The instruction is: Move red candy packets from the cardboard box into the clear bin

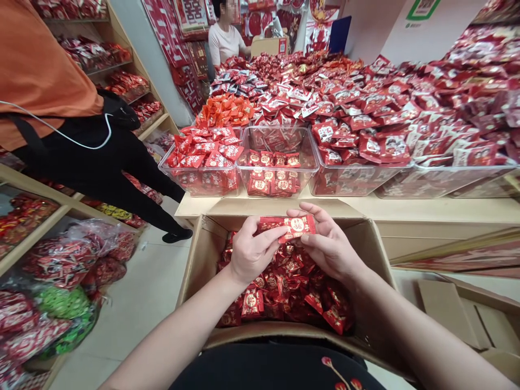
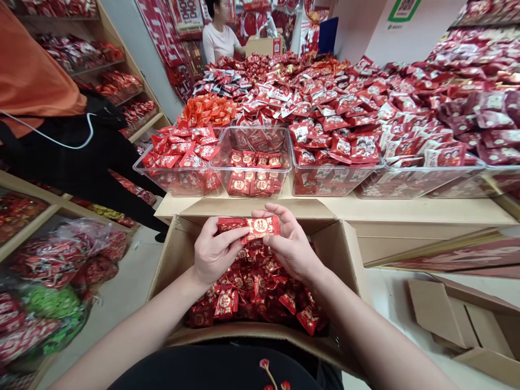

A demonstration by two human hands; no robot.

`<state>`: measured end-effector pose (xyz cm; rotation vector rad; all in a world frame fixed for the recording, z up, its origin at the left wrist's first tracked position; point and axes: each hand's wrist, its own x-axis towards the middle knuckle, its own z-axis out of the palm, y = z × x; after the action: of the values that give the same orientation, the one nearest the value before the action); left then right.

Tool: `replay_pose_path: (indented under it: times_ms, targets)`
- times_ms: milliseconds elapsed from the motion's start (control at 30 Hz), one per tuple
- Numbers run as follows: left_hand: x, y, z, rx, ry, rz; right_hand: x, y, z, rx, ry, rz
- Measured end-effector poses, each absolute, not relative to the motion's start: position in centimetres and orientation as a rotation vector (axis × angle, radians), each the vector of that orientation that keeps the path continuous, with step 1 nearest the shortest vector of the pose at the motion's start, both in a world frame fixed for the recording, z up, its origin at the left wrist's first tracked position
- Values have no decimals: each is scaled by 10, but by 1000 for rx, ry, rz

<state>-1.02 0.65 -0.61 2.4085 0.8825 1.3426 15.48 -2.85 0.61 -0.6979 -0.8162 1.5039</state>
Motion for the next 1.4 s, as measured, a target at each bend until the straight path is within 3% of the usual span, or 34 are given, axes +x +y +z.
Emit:
replay_pose_path:
  times_ms: [200,367,633,800,933,1400]
  targets:
    - [-2,4,-6,2070,941,1369,154,-30,2,-737,-958,1413]
    - [3,-1,-2,1694,1014,1119,154,-32,2,-987,-1092,1226]
    - [-4,0,0,1592,1060,1103,183,70,86,-1242,-1434,409]
    - [-6,-6,3,1647,1097,1031,174,182,82,-1710,-1709,609]
    - [-8,-9,6,1665,1108,998,166,231,60,-1825,-1673,636]
    - [-8,-1,-1,1894,971,1021,168,238,21,-1829,-1814,937]
